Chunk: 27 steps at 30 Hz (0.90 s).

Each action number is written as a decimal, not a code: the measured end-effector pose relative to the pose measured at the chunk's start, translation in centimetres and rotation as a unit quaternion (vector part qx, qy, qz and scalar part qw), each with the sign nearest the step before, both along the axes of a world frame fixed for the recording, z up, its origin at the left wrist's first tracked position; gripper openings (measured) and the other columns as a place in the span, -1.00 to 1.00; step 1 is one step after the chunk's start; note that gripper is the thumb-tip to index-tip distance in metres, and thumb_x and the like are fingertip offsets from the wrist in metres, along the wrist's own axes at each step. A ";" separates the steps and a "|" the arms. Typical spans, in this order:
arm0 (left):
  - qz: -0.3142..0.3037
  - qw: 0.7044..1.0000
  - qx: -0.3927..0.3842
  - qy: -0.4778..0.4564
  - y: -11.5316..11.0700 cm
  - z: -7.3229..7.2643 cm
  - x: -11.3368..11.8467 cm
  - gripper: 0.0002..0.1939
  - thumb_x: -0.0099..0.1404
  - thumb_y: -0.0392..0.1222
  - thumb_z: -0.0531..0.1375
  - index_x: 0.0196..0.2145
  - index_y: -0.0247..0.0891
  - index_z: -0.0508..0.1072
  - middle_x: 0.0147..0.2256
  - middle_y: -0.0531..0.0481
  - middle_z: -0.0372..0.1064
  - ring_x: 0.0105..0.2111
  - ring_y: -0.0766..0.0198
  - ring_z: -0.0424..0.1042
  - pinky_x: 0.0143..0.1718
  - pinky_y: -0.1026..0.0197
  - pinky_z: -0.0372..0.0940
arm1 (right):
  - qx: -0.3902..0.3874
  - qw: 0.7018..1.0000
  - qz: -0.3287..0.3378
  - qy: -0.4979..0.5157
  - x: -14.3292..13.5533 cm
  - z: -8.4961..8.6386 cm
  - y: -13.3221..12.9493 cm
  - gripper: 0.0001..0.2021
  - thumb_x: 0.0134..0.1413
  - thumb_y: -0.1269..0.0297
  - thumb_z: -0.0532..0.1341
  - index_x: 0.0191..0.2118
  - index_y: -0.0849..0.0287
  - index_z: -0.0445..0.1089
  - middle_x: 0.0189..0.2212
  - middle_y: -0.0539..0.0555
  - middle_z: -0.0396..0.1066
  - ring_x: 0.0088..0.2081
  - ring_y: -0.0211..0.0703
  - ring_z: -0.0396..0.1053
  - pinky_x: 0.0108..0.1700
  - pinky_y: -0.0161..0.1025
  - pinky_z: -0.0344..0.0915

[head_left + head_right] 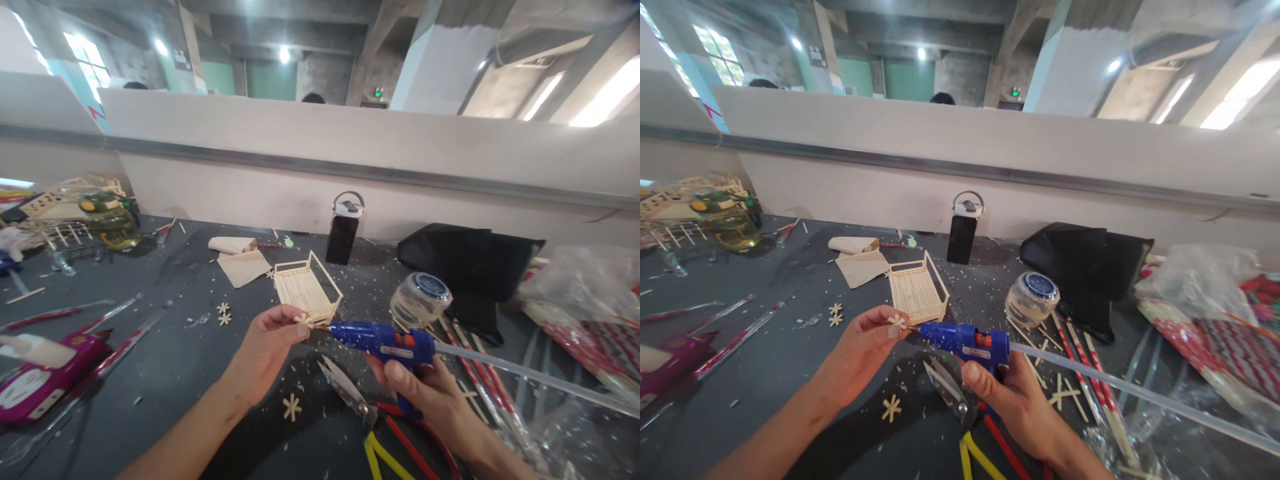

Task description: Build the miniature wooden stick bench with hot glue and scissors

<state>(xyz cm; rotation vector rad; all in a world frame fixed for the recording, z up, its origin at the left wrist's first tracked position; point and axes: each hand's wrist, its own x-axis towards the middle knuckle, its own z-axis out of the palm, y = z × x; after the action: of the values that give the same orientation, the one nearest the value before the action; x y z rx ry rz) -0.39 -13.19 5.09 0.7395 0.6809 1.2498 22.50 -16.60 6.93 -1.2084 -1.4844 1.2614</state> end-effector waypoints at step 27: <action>0.153 0.956 0.127 0.217 0.2 0.4 -1.2 -0.86 0.01 -0.23 0.34 -0.41 -0.23 0.49 -0.45 0.07 0.33 -0.41 0.30 0.28 -0.38 0.29 0.17 | 0.232 0.776 -0.145 -0.569 11.5 5.6 8.5 -0.59 0.03 -0.12 0.18 -0.22 0.15 0.40 -0.29 0.16 0.50 -0.26 0.04 0.45 -0.35 -0.20 0.25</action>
<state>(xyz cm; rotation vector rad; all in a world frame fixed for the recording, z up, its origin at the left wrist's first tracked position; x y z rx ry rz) -1.55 -13.00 5.46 1.1745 1.0342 1.4912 33.99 -8.08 12.54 -1.8436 -2.1003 -0.2297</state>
